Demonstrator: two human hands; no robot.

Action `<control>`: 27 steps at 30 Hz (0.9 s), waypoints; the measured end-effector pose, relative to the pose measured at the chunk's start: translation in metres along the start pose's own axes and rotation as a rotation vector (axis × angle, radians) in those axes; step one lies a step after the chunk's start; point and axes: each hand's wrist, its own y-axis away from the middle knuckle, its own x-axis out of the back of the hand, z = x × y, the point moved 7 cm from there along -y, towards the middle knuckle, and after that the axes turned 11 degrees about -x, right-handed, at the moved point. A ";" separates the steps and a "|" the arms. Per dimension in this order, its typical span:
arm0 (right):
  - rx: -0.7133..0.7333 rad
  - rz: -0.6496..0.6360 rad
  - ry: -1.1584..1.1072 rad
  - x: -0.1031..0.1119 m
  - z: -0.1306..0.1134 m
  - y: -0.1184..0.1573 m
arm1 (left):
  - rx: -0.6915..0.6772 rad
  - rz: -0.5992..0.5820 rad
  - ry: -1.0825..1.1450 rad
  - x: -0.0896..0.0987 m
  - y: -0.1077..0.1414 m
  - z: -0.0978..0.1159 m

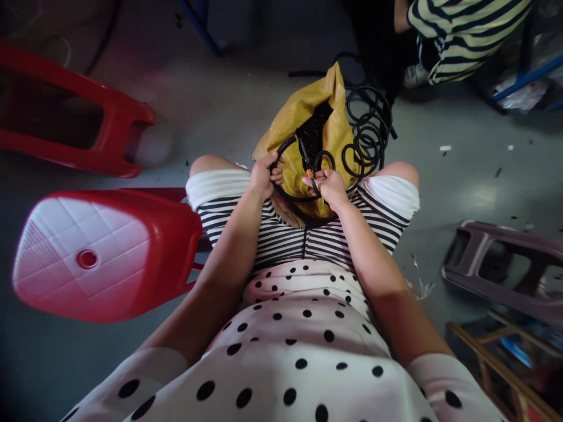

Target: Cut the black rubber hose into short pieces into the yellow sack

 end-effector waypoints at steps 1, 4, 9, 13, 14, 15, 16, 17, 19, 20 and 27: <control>0.000 0.013 0.006 0.000 0.000 0.001 | 0.004 -0.007 -0.006 -0.001 0.000 0.000; 0.021 0.049 0.041 0.002 0.000 0.002 | 0.017 -0.010 -0.009 -0.002 0.000 0.001; 0.085 0.056 0.086 0.002 -0.002 0.003 | 0.009 0.000 -0.003 -0.001 -0.001 0.001; 0.126 -0.009 0.090 -0.006 -0.005 0.005 | 0.023 -0.013 -0.009 -0.001 -0.001 0.001; 0.116 -0.041 0.079 -0.009 -0.005 0.006 | 0.021 -0.017 -0.015 -0.001 -0.001 0.001; 0.101 -0.069 0.067 -0.012 -0.006 0.007 | 0.015 -0.020 -0.021 -0.002 -0.001 0.002; 0.086 -0.090 0.058 -0.014 -0.006 0.008 | 0.008 -0.022 -0.027 -0.002 -0.001 0.002; 0.070 -0.105 0.054 -0.015 -0.007 0.009 | 0.001 -0.025 -0.032 -0.002 -0.001 0.003; 0.044 -0.120 0.050 -0.016 -0.008 0.011 | -0.004 -0.040 -0.040 -0.003 -0.001 0.003; 0.034 -0.123 0.049 -0.016 -0.008 0.011 | 0.000 -0.054 -0.045 -0.003 -0.001 0.003; 0.017 -0.116 0.057 -0.014 -0.007 0.007 | 0.059 -0.188 -0.078 -0.011 0.005 -0.004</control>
